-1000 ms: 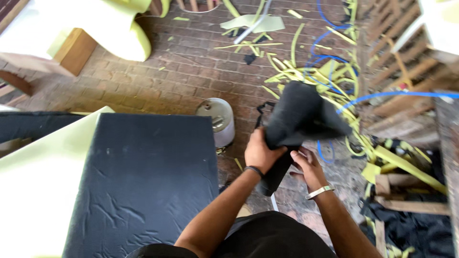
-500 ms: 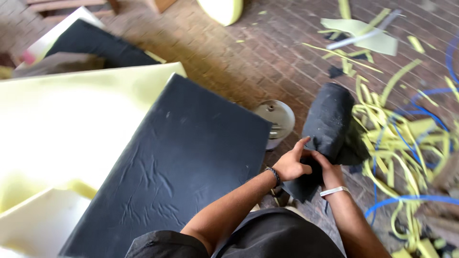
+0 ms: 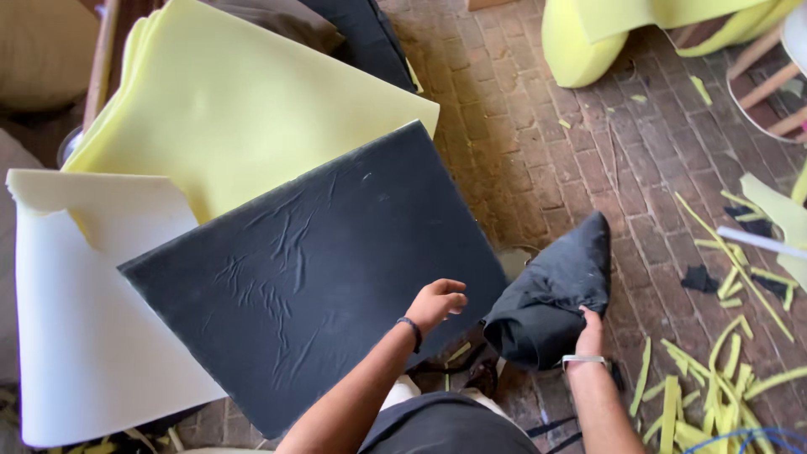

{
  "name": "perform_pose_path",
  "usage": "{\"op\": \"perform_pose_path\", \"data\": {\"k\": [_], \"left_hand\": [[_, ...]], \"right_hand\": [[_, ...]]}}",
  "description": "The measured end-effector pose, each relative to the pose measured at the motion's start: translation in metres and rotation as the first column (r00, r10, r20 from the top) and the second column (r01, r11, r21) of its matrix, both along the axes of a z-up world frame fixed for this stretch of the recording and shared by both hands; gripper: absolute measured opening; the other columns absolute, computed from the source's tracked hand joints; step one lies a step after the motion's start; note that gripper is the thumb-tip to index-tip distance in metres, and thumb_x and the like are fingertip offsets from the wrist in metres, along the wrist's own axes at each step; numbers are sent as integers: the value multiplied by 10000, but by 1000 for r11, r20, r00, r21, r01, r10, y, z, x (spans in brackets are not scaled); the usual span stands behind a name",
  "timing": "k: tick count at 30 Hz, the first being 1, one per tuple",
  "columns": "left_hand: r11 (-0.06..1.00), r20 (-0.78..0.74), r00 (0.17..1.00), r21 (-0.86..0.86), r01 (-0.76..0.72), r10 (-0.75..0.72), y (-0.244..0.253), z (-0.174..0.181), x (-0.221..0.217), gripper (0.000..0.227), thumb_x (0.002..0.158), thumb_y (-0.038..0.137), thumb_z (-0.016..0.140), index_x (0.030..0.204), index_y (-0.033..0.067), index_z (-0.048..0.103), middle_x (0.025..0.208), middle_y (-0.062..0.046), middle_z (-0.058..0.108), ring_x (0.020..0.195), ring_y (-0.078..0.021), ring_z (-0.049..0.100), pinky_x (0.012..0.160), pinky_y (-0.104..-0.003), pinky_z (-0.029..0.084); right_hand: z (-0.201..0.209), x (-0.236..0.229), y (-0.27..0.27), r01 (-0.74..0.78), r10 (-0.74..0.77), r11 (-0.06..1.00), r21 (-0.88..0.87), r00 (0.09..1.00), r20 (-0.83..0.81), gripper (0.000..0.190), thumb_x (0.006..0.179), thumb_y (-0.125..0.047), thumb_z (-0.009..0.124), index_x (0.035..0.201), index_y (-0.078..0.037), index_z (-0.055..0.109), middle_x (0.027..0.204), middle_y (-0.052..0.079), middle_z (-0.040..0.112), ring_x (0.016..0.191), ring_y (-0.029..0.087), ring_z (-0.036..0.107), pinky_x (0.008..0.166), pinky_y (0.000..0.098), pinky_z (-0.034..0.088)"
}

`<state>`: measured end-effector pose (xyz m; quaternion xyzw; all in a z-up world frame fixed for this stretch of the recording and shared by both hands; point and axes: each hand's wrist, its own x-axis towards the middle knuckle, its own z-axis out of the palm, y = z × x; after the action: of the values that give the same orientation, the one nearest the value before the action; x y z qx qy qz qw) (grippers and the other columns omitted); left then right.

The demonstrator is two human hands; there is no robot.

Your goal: The person cuts a black fabric sheet on a wooden workbench using shears, trims the edges, and folds the cut pieces. Then the person places a yellow foam sheet on the workbench and lays a piece of gray fabric on top, smoothing it out.

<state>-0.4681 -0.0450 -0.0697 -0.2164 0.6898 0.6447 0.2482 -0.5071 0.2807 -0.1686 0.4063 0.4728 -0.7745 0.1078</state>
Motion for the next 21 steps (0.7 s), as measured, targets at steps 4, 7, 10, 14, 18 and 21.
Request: {"op": "perform_pose_path", "data": {"k": [4, 7, 10, 14, 18, 21], "left_hand": [[985, 55, 986, -66, -157, 160, -15, 11, 15, 443, 916, 225, 659, 1339, 97, 641, 1139, -63, 752, 1006, -167, 714, 857, -325, 565], [962, 136, 953, -55, -267, 272, -25, 13, 29, 422, 931, 237, 633, 1336, 119, 651, 1133, -56, 766, 993, -162, 706, 844, -314, 546], [931, 169, 916, -77, -357, 365, -36, 12, 49, 415, 935, 262, 621, 1330, 140, 655, 1135, -33, 768, 999, -154, 712, 852, -317, 546], [843, 189, 823, -77, -532, 536, -69, 2, 84, 418, 916, 293, 626, 1310, 159, 666, 1124, -11, 765, 1013, -137, 702, 880, -342, 533], [664, 170, 646, -92, -742, 744, -124, -31, 135, 422, 861, 248, 696, 1272, 153, 692, 1102, -17, 728, 990, -164, 664, 881, -378, 514], [470, 191, 447, -100, -877, 874, -181, -66, 180, 421, 848, 253, 702, 1257, 153, 697, 1087, -14, 717, 956, -185, 648, 860, -408, 499]], "right_hand": [[8, -70, 17, -36, -21, 952, -304, 983, -181, 557, 944, -489, 617, 1260, -31, 612, 1195, 112, 724, 1094, 278, 700, 1011, 476, 546], [31, -120, -13, -247, 124, 884, -397, 943, -309, 588, 970, -559, 562, 1198, -19, 611, 1170, 120, 731, 1080, 278, 703, 971, 497, 551], [44, -136, -65, -558, 511, 819, -135, 816, -272, 399, 969, -366, 616, 1225, -65, 672, 1126, 88, 742, 1020, 217, 700, 924, 419, 563], [31, -119, -140, -668, 665, 742, -55, 744, -67, 253, 966, -258, 685, 1142, -76, 684, 1048, 79, 719, 917, 201, 676, 855, 401, 552], [13, -81, -188, -723, 730, 675, -148, 683, -4, 240, 980, -296, 645, 1098, -89, 672, 1024, 66, 716, 899, 193, 676, 854, 395, 555], [13, -62, -221, -734, 746, 658, -168, 666, 15, 324, 1009, -382, 586, 1090, -75, 653, 1009, 80, 699, 896, 213, 669, 852, 400, 554]]}}
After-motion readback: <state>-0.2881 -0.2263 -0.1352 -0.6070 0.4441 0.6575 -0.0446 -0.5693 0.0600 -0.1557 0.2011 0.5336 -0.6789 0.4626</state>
